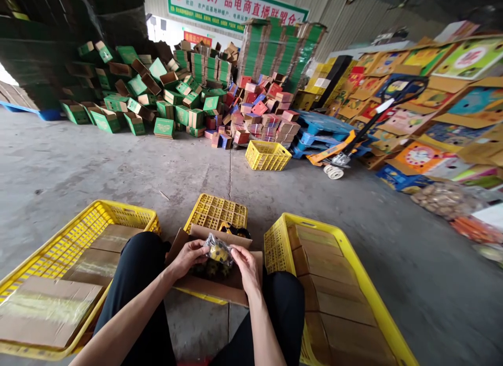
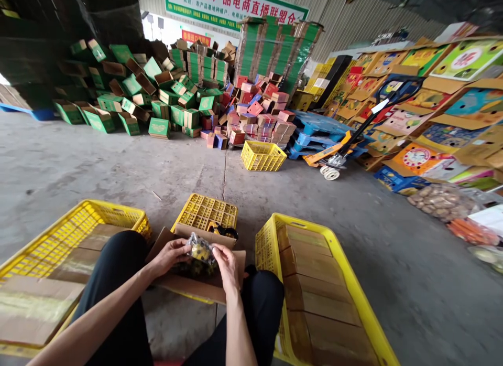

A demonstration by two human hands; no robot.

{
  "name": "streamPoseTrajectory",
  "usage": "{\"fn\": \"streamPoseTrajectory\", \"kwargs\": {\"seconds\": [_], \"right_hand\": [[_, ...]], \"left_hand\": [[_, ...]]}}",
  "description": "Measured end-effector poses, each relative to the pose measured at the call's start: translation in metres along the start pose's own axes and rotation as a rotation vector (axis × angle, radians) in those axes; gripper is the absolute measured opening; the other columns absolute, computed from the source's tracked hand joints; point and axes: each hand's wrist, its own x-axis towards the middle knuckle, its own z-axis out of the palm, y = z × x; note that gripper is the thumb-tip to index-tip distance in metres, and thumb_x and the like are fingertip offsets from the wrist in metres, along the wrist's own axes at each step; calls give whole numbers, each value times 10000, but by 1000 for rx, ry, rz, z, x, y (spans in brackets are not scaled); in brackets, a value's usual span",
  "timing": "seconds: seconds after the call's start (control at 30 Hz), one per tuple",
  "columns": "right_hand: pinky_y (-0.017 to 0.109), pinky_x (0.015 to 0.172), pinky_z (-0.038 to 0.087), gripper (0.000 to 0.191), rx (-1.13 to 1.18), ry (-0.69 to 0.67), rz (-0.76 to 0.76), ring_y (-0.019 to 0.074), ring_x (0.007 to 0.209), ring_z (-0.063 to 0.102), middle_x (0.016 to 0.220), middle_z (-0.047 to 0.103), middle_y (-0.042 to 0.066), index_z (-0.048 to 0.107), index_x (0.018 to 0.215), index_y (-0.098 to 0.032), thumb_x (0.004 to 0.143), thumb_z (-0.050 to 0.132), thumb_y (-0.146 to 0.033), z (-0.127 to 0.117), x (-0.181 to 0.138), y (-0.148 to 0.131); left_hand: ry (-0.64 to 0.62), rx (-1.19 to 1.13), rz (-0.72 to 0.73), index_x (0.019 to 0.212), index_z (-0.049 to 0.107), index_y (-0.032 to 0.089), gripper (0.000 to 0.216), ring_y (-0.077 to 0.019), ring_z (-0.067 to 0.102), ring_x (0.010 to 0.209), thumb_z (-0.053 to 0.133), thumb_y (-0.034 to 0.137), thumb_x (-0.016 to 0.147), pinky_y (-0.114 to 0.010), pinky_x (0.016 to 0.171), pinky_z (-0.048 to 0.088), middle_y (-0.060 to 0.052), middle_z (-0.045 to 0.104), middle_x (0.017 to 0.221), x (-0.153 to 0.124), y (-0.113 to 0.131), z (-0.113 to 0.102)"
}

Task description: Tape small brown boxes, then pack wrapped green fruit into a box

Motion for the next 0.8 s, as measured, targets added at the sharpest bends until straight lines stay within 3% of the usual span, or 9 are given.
{"fn": "streamPoseTrajectory", "kwargs": {"seconds": [0.13, 0.3, 0.4, 0.53, 0.63, 0.73, 0.8], "right_hand": [[476, 1050, 551, 441, -28, -48, -33, 331, 1121, 741, 1097, 818, 90, 813, 970, -254, 730, 860, -620, 1, -1, 2], [445, 991, 578, 421, -87, -13, -108, 312, 1050, 752, 1041, 813, 89, 793, 932, -245, 786, 805, -639, 2, 2, 8], [423, 962, 584, 421, -138, -26, -149, 296, 1019, 750, 1031, 806, 91, 787, 960, -244, 827, 764, -642, 1, 2, 10], [416, 988, 572, 399, -179, -94, -175, 292, 1069, 737, 1075, 797, 93, 785, 957, -251, 865, 723, -634, 4, -1, 3], [453, 1113, 490, 314, -239, -185, -209, 311, 1265, 649, 1091, 793, 82, 798, 883, -269, 881, 725, -575, 7, -5, -6], [497, 1252, 304, 201, -347, -199, -271, 317, 1445, 489, 1199, 767, 64, 811, 805, -292, 866, 761, -476, 9, -8, -14], [500, 1256, 294, 175, -315, -205, -244, 321, 1469, 463, 1351, 707, 51, 817, 811, -296, 854, 769, -458, 8, -9, -16]], "left_hand": [[38, 7, 8, 888, 799, 167, 413, -219, 722, 910, 949, 496, 688, -300, 813, 576, -86, 781, 987, 0, -2, -2], [28, -37, -29, 1041, 782, 180, 519, -266, 722, 1072, 936, 542, 702, -349, 919, 587, -114, 767, 1145, 1, -6, -2], [59, -63, -181, 1186, 724, 185, 724, -307, 742, 1081, 860, 710, 706, -365, 885, 612, -155, 765, 1170, 4, -9, -1], [70, -162, -403, 1240, 670, 133, 930, -331, 775, 995, 594, 926, 760, -332, 737, 639, -209, 781, 1040, 10, -8, -1], [22, -218, -364, 1215, 691, 143, 808, -302, 770, 1011, 645, 842, 813, -299, 725, 637, -182, 779, 1098, 10, -4, -4], [-14, -220, -270, 1163, 716, 185, 566, -252, 762, 957, 846, 591, 791, -296, 771, 623, -120, 775, 1131, 8, 0, -7], [-18, -226, -206, 1108, 725, 195, 472, -216, 746, 915, 910, 445, 753, -290, 797, 605, -85, 769, 1101, 7, 2, -8]]}}
